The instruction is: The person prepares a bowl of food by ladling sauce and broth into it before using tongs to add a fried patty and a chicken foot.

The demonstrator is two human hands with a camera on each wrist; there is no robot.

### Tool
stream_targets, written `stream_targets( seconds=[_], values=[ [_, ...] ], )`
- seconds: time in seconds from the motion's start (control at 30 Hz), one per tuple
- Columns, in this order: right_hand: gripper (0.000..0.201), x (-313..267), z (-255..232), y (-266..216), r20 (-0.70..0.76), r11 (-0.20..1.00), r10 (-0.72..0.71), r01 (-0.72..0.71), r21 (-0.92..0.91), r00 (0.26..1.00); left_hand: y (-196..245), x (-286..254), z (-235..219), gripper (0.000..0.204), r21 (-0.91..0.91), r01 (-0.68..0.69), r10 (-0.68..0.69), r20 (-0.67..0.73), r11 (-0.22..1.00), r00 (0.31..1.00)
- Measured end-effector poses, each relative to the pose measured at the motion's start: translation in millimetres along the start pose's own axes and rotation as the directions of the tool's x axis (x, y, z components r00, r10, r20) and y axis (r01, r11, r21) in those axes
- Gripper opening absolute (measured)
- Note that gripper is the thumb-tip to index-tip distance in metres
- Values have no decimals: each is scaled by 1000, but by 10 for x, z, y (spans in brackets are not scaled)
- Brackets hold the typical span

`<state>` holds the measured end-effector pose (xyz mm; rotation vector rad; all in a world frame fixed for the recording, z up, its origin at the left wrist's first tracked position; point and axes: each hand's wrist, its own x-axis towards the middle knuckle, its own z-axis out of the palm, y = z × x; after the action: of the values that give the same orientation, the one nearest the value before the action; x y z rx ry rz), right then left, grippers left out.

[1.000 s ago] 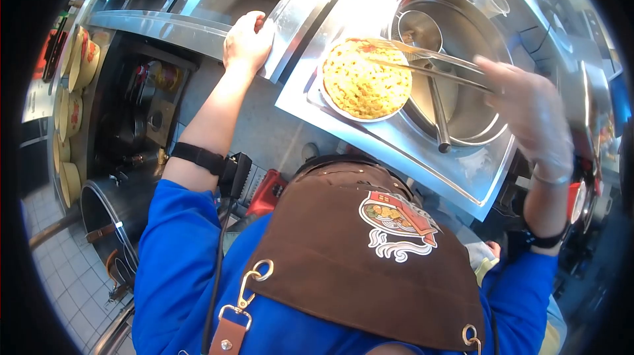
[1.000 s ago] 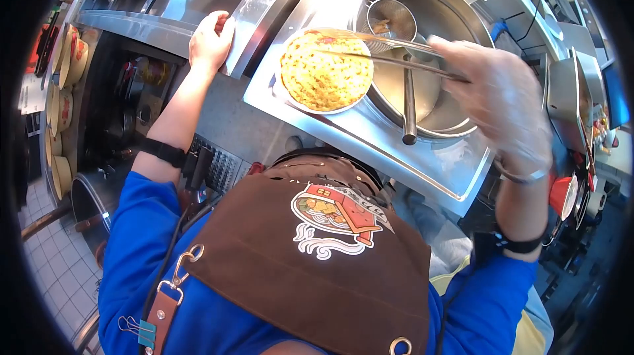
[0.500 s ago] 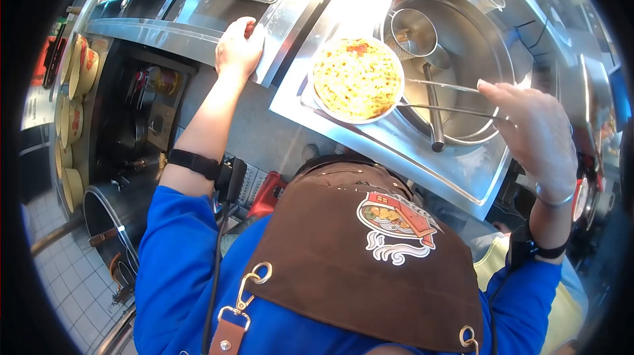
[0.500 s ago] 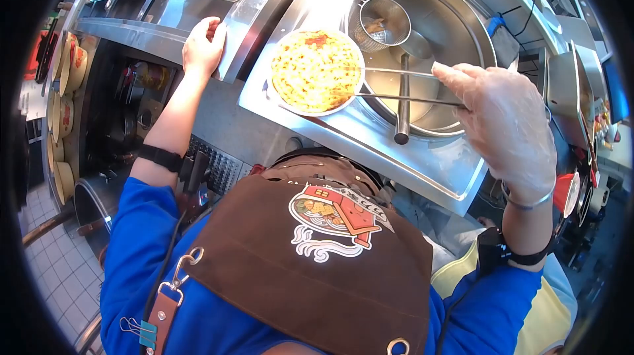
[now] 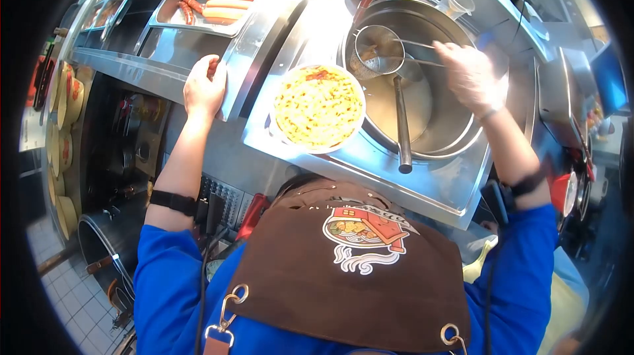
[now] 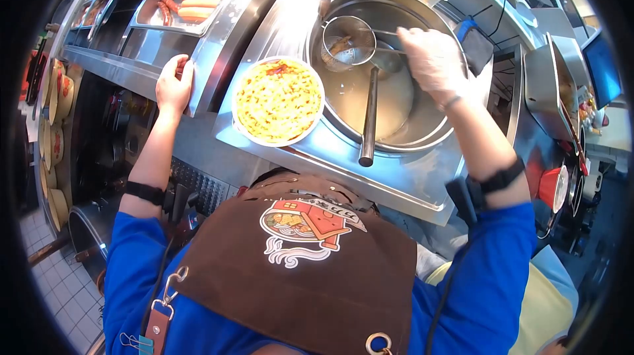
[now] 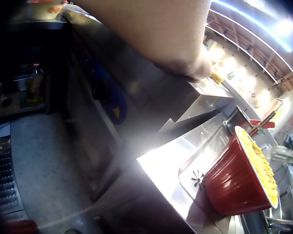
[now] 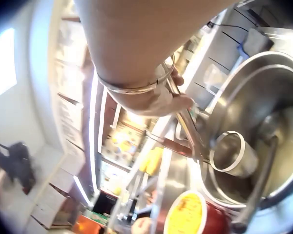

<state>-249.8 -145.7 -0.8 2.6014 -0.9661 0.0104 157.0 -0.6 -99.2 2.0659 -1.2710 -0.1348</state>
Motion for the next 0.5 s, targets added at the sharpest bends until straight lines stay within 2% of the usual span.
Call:
stream_targets(
  seconds=[0.07,0.23,0.33,0.4,0.5],
  values=[
    [23,216,464,23,56,989,-124,128,-75,991,12,3,-18,26,14,9,-9,-1,1000,1000],
    [20,566,1015,50,58,952,-305,307,-17,950,5,-5,2,24,-13,10,-10,-23,1000,1000],
    [23,631,1298,23,128,935,-346,353,-38,930,-16,0,9,22,-14,11,-12,-27,1000,1000],
    [23,593,1423,57,81,933,-360,361,2,930,-5,-4,5,22,-27,8,-9,-33,1000,999],
    [24,487,1378,141,46,963,-259,254,90,965,-36,7,3,21,-41,-4,4,-14,999,1000]
  ],
)
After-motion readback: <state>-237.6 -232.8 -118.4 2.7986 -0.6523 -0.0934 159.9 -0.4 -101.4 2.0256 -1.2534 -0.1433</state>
